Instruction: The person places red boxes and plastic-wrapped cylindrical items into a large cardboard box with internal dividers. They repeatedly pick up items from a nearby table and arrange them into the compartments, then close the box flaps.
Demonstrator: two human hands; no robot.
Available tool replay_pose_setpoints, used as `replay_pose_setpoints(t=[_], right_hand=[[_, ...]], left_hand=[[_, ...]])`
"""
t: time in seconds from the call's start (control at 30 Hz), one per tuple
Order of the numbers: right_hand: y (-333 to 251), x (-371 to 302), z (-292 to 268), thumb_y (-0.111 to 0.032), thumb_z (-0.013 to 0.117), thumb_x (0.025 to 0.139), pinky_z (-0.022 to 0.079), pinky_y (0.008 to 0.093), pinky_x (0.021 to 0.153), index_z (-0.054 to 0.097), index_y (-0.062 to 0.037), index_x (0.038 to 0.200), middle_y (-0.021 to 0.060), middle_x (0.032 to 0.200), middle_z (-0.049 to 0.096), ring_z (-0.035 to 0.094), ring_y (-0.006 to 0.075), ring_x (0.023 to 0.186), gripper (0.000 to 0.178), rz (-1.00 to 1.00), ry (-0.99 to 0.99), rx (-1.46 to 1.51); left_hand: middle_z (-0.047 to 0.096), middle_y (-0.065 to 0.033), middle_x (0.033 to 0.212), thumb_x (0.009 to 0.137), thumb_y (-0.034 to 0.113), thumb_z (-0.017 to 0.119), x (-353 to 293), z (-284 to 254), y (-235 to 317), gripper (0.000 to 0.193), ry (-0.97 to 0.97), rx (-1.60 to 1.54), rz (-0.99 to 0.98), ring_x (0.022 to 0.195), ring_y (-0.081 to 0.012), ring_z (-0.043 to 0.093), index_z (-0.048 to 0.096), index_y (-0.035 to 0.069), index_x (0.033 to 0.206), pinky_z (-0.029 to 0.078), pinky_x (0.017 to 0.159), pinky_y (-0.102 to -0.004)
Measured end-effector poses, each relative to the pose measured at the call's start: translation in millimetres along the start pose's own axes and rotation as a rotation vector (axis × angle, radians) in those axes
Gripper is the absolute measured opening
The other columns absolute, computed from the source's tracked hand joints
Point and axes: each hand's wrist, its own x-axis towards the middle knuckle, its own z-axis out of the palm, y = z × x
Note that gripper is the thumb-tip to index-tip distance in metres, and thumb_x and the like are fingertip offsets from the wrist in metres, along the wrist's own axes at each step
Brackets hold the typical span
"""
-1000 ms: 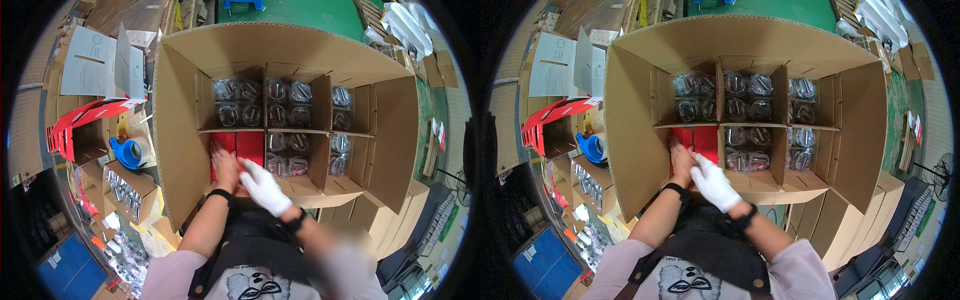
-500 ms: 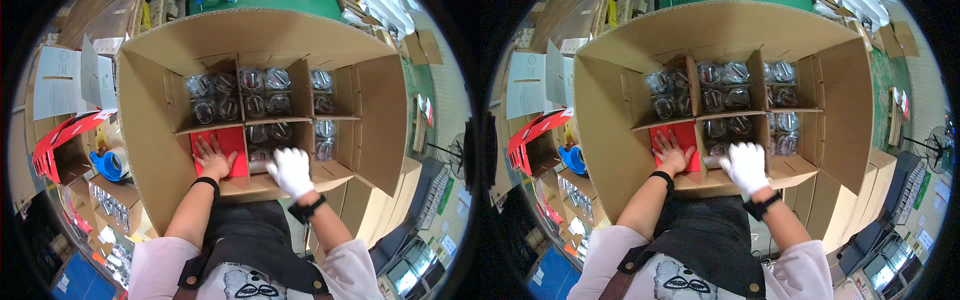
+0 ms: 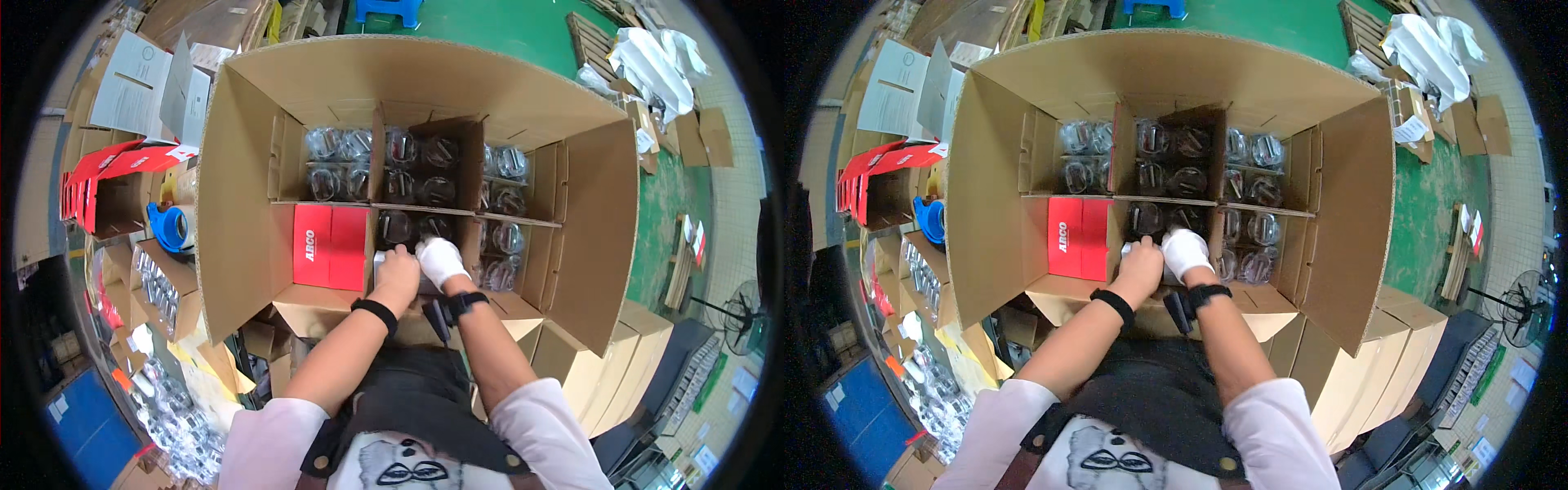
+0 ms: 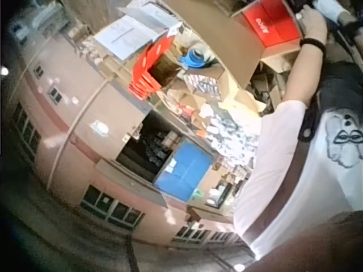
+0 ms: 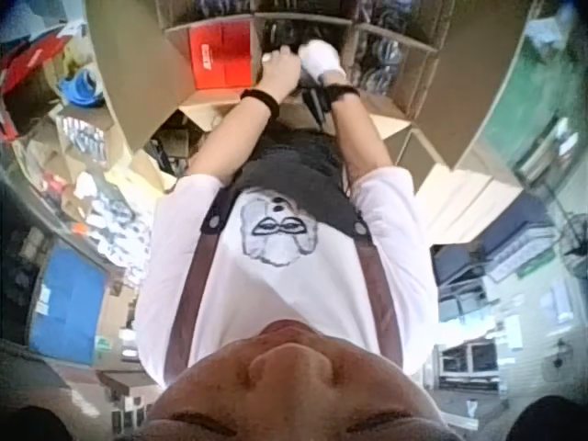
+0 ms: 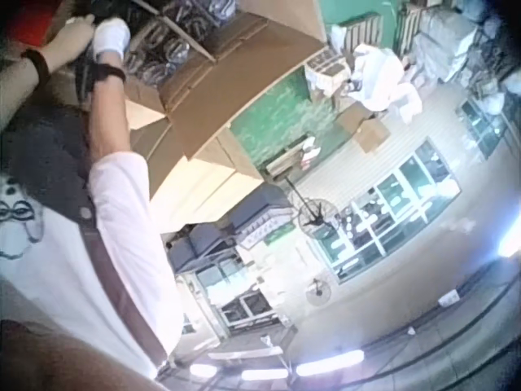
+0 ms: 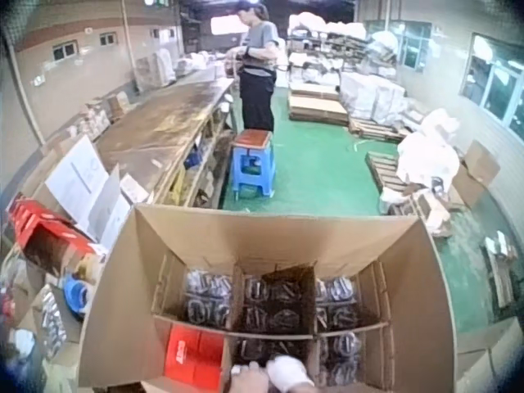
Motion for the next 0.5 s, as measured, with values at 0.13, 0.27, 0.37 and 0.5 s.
replay_pose_setpoints(t=[0.13,0.27,0.37,0.5], right_hand=[[-35,-62,-40,-0.009,0.062,0.077,0.047,0.0455,0.089,0.061,-0.0044,0.114,0.0208,0.113,0.060,0.058,0.0383,0.103,0.037,-0.489,0.758,0.215],[-26,-45,-42,-0.013,0.049,0.086,0.029,0.0552,0.107,0.046,-0.0053,0.133,0.0215,0.138,0.043,0.040,0.0402,0.128,0.047,-0.650,0.831,-0.288],[-12,-53,-45,-0.017,0.041,0.096,0.036,0.0458,0.105,0.050,-0.0013,0.125,0.0226,0.124,0.054,0.051,0.0360,0.117,0.034,-0.648,0.798,-0.026],[-10,-63,-9,-0.016,0.048,0.088,0.043,0.0520,0.091,0.062,-0.0013,0.107,0.0197,0.105,0.063,0.059,0.0358,0.099,0.027,-0.719,1.057,0.107]], left_hand=[[0.067,-0.0171,0.103,0.086,0.010,0.056,23,14,-18,0.019,-0.097,-0.087,-0.198,0.100,-0.0318,0.065,0.072,0.003,0.090,0.055,0.081,-0.0399],[0.068,-0.0195,0.108,0.090,0.031,0.054,40,23,-35,0.035,-0.274,-0.475,-0.240,0.100,-0.0298,0.065,0.070,0.003,0.103,0.050,0.089,-0.0401],[0.061,-0.0139,0.125,0.084,0.017,0.064,38,2,-33,0.041,-0.536,-0.793,-0.072,0.114,-0.0238,0.054,0.061,0.003,0.123,0.040,0.102,-0.0378],[0.055,-0.0112,0.133,0.081,0.006,0.067,50,26,-92,0.053,-0.683,-0.311,0.409,0.120,-0.0268,0.050,0.053,0.004,0.132,0.036,0.107,-0.0390]])
